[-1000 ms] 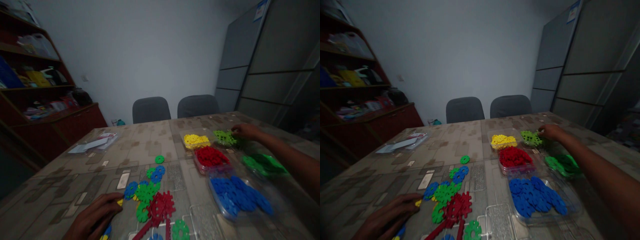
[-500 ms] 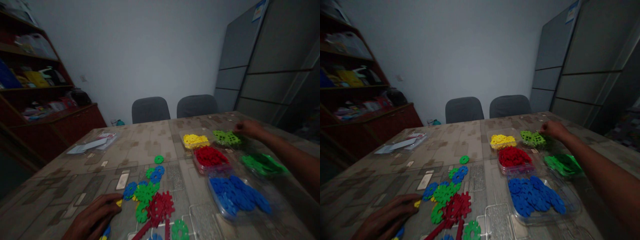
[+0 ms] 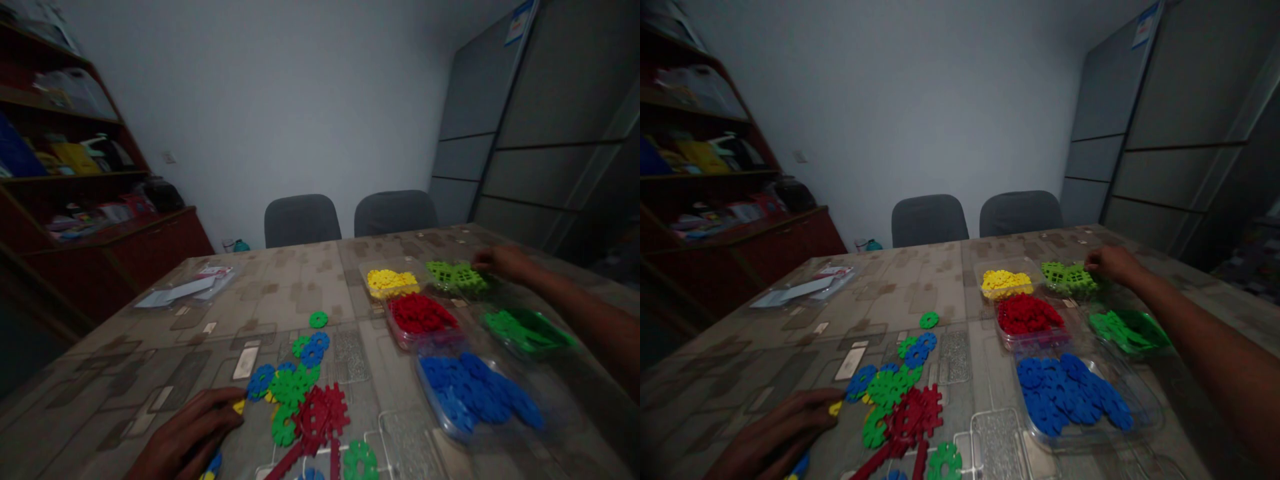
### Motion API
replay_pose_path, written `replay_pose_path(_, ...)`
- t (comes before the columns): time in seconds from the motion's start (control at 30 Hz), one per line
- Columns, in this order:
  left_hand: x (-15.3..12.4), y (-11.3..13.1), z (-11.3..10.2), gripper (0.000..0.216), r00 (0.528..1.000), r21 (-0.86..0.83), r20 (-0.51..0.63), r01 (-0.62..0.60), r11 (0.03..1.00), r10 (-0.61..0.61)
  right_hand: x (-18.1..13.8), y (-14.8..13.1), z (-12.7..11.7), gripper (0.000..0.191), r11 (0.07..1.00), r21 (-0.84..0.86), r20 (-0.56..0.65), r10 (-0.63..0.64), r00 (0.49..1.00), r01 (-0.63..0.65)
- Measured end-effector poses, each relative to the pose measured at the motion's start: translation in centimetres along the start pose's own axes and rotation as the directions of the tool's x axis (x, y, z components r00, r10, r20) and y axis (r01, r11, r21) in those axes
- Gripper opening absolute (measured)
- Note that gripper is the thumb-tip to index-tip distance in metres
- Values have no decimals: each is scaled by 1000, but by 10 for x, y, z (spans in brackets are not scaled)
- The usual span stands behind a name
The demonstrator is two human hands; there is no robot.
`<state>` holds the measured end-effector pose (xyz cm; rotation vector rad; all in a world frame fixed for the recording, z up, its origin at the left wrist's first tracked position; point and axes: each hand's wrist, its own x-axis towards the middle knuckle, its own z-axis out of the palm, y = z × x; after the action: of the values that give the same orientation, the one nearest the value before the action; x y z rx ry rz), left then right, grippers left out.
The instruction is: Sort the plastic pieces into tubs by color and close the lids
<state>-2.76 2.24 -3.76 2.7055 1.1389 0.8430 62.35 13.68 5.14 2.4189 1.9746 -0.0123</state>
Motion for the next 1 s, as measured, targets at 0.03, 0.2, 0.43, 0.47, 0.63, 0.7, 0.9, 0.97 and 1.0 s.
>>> replay_pose_path(0.03, 0, -1, 0, 18, 1000, -1, 7, -4, 1000, 4, 0, -1, -1, 21, 1000, -8, -3, 2, 1000, -2)
replay_pose_path(0.2, 0, -3, -2, 18, 999, 25, 37, 0, 1000, -1, -1, -20, -7, 24, 999, 12, -35, -33, 999, 34)
replay_pose_path(0.43, -2, -4, 0, 18, 1000, 35, -10, -3, 999, 3, -1, -46, -2, 27, 971, 89, -36, -218, 975, 221)
replay_pose_path(0.47, -2, -4, 0, 18, 1000, 32, -15, -1, 1000, 1, -1, -47, -1, 27, 967, 91, -50, -234, 971, 238)
replay_pose_path(0.63, 2, -6, -3, 18, 997, 51, 45, -67, 996, 65, -1, -48, -1, 30, 962, 86, -91, -251, 964, 259)
replay_pose_path(0.7, 3, -6, -4, 19, 996, 57, 39, -78, 995, 76, 0, -44, -1, 29, 978, 71, -108, -188, 976, 197)
replay_pose_path(0.9, 6, -6, -6, 23, 988, 101, 66, -144, 984, 138, 2, -21, -1, 26, 987, 9, -82, 160, 984, -159)
replay_pose_path(0.97, 6, -6, -6, 23, 987, 104, 55, -159, 982, 154, 3, -17, 2, 26, 983, 5, -24, 181, 983, -181)
replay_pose_path(1.0, 6, -6, -7, 22, 987, 101, 48, -158, 982, 154, 3, -16, 4, 27, 983, 7, 0, 182, 983, -182)
